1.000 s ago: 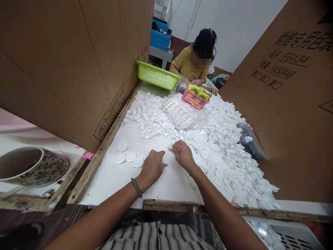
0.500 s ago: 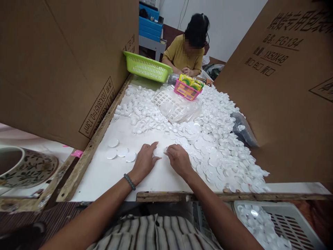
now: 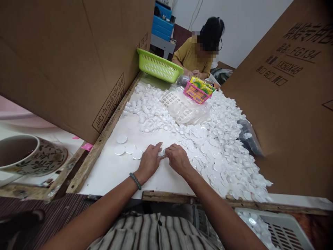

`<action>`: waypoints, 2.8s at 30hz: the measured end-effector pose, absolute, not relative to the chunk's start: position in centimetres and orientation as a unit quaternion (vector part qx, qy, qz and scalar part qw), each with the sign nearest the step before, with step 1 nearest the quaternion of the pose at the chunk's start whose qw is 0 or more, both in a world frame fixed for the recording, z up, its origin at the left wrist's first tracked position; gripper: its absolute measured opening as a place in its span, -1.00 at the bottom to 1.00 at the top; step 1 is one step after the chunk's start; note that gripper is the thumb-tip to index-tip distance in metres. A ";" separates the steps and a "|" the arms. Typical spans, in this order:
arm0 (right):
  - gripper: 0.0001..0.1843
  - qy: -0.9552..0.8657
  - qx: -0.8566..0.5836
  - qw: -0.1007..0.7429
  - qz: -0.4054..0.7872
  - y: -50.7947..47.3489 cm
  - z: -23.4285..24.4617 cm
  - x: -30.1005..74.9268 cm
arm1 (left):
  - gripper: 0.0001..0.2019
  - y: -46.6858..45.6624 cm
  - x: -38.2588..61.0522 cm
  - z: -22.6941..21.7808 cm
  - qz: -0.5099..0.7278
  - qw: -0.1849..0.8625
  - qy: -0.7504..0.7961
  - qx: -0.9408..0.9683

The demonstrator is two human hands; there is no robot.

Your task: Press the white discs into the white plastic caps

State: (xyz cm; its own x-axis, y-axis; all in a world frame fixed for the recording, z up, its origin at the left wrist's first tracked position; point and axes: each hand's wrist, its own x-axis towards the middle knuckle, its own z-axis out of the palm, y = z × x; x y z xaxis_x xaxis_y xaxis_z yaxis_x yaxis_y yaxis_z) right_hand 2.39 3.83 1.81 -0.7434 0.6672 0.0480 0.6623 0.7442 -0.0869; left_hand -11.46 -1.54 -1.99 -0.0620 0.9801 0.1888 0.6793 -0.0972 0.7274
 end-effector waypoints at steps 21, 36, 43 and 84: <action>-0.65 -0.784 -0.450 0.237 0.357 0.3 0.6 5.0 | -0.88 -1.4 -11.7 0.5 0.350 0.439 0.656 0.504; -0.73 -0.886 -0.416 0.123 0.163 1.0 0.6 5.4 | -0.84 -1.1 -10.9 0.1 0.384 0.574 0.616 0.379; -0.79 -0.896 -0.414 0.101 0.123 1.3 0.9 5.1 | -0.81 -1.6 -11.4 -0.5 0.388 0.588 0.590 0.395; -0.83 -0.840 -0.500 0.157 0.139 9.6 2.1 5.1 | -0.86 -0.7 -9.3 0.2 0.188 0.097 0.529 0.822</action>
State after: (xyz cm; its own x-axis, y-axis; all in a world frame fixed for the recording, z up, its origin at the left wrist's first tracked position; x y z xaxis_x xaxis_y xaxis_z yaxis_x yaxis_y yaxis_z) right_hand 5.06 9.57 2.10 -0.4506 0.8840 0.1245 0.7973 0.4612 -0.3894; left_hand -9.31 -0.71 0.15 0.3691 0.9063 0.2061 0.8337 -0.4208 0.3575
